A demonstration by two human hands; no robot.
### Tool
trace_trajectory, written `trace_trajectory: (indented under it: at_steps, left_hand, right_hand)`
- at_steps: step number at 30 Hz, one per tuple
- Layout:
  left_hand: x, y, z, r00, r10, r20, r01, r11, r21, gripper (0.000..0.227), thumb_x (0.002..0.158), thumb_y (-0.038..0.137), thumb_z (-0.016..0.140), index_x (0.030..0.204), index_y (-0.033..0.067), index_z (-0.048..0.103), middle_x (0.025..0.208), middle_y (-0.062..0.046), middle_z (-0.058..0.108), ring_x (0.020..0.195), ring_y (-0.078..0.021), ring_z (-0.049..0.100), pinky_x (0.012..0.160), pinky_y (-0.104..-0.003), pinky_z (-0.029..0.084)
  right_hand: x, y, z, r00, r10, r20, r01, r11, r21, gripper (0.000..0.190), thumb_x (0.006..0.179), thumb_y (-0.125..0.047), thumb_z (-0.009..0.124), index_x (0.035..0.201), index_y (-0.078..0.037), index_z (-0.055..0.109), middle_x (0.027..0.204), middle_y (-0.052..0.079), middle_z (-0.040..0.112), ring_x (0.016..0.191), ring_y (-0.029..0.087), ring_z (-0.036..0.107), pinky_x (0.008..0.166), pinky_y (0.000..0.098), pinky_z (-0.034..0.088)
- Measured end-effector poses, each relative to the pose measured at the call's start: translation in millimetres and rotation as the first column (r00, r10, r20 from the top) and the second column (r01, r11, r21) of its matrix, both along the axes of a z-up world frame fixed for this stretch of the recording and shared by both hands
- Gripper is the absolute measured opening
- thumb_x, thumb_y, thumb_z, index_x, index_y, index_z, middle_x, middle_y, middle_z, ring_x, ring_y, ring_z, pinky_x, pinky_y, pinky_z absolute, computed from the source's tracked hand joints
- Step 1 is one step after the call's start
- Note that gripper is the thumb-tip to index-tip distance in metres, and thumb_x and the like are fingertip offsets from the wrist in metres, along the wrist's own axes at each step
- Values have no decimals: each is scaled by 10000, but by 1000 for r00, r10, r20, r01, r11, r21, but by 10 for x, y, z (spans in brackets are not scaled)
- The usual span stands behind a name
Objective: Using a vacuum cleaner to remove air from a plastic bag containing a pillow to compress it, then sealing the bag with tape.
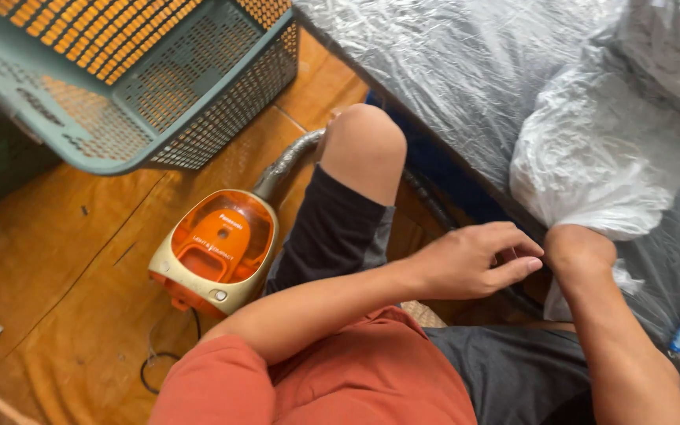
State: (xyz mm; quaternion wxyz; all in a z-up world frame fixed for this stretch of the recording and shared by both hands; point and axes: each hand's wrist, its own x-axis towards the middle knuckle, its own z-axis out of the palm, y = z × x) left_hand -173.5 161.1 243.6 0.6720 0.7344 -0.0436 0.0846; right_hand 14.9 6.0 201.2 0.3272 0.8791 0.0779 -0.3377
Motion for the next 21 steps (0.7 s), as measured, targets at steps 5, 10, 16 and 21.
trace_trajectory:
  at_steps: [5, 10, 16, 21]
  left_hand:
    - [-1188, 1630, 96, 850, 511, 126, -526, 813, 250, 166, 1064, 219, 573, 1071, 80, 663, 1012, -57, 689, 912, -197, 651, 847, -329, 508]
    - [-2787, 2308, -1188, 299, 721, -625, 211, 589, 780, 540, 991, 528, 534, 1187, 24, 555, 1203, -227, 666, 1031, -531, 663, 833, -633, 523]
    - [-3881, 1903, -2044, 60, 594, -803, 230, 774, 590, 726, 866, 701, 649, 1187, 61, 526, 1201, -164, 630, 1104, -394, 657, 868, -525, 533]
    - [-3951, 1786, -2173, 85, 709, -700, 1, 702, 712, 617, 854, 703, 655, 1033, 124, 543, 1054, -68, 657, 937, -341, 689, 764, -508, 506]
  right_hand:
    - [101, -209, -182, 996, 50, 76, -55, 996, 65, 422, 934, -291, 579, 1255, -135, 805, 1381, 151, 728, 1278, 366, 679, 998, 447, 551]
    - [170, -266, -257, 996, 53, 77, -56, 997, 48, 481, 936, -330, 584, 1300, -98, 797, 1414, 195, 718, 1301, 408, 668, 1014, 486, 540]
    - [210, -308, -312, 993, 88, 80, -91, 995, 42, 540, 935, -418, 605, 1344, -102, 763, 1447, 191, 692, 1303, 415, 664, 1005, 503, 540]
    - [222, -267, -282, 994, 105, 44, -105, 994, 6, 482, 935, -343, 592, 1296, -100, 800, 1417, 182, 717, 1289, 398, 678, 995, 484, 547]
